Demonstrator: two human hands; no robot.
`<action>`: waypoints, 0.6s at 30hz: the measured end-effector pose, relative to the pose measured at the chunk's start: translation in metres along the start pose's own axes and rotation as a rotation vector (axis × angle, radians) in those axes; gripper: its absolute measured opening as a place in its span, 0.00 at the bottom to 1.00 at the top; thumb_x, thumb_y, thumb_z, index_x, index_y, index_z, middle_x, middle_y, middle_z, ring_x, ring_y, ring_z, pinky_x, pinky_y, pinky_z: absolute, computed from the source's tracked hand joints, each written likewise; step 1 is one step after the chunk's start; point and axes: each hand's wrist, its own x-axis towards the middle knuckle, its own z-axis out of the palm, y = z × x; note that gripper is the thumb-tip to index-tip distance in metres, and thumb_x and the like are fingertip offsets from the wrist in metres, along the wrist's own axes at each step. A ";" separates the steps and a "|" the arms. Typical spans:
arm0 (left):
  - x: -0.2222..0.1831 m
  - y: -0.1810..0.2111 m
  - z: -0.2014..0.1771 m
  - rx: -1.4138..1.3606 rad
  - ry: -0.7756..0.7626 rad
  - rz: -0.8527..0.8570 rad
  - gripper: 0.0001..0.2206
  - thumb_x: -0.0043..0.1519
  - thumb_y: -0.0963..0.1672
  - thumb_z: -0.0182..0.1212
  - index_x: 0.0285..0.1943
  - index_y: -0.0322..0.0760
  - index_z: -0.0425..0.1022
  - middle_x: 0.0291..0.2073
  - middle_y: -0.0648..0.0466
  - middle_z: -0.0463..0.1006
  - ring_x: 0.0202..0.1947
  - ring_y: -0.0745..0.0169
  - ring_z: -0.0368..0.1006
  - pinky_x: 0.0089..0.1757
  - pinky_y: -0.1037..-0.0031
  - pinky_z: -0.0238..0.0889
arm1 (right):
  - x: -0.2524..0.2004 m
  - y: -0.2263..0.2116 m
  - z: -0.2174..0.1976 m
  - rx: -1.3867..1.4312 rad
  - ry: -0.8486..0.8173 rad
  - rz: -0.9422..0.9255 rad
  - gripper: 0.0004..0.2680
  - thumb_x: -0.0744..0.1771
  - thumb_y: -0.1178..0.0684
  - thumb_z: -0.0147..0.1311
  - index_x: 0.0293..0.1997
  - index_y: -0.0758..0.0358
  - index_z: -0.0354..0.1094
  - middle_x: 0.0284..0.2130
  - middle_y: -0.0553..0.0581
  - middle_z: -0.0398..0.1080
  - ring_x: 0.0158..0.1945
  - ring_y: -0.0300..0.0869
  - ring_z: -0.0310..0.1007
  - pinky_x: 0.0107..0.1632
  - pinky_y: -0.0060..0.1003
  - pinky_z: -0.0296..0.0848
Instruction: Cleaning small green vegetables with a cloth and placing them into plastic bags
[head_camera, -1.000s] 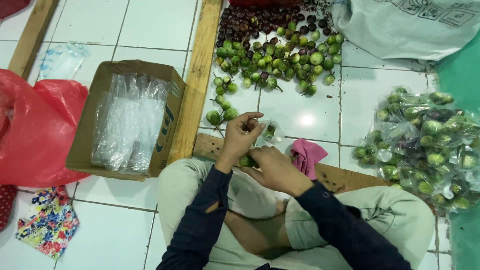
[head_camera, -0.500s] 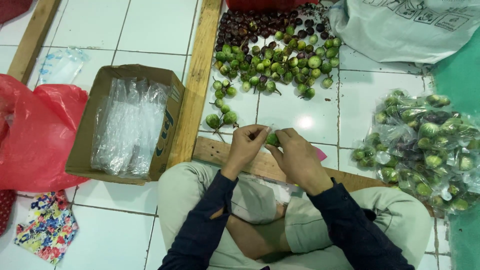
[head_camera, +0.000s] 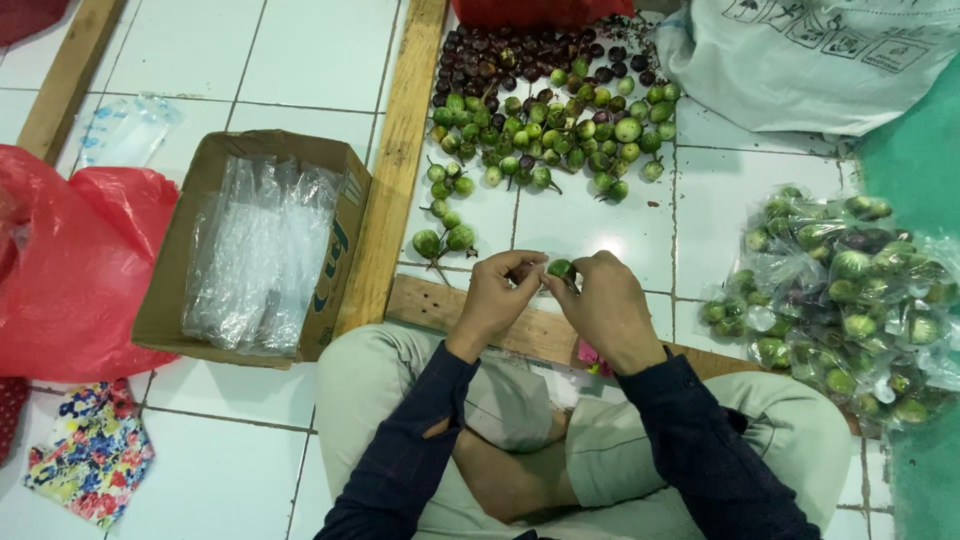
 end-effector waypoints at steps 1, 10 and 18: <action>0.001 0.001 0.000 -0.001 -0.001 0.002 0.07 0.62 0.40 0.64 0.45 0.31 0.83 0.19 0.47 0.76 0.24 0.66 0.70 0.31 0.71 0.67 | 0.001 0.001 0.000 -0.001 0.002 0.000 0.16 0.67 0.44 0.58 0.44 0.72 0.76 0.33 0.67 0.74 0.36 0.58 0.81 0.32 0.45 0.79; -0.001 0.009 0.004 -0.067 0.010 -0.001 0.07 0.60 0.39 0.66 0.46 0.32 0.82 0.20 0.52 0.77 0.26 0.70 0.71 0.32 0.74 0.68 | 0.000 -0.008 -0.009 -0.032 0.049 0.042 0.15 0.65 0.48 0.63 0.43 0.77 0.73 0.33 0.67 0.71 0.36 0.60 0.80 0.30 0.45 0.79; -0.002 -0.002 -0.003 -0.141 0.117 0.043 0.08 0.61 0.37 0.61 0.48 0.33 0.82 0.20 0.50 0.78 0.25 0.72 0.71 0.31 0.78 0.67 | -0.008 -0.040 -0.053 0.066 -0.172 -0.189 0.19 0.64 0.52 0.60 0.57 0.79 0.68 0.48 0.79 0.70 0.53 0.70 0.74 0.48 0.58 0.78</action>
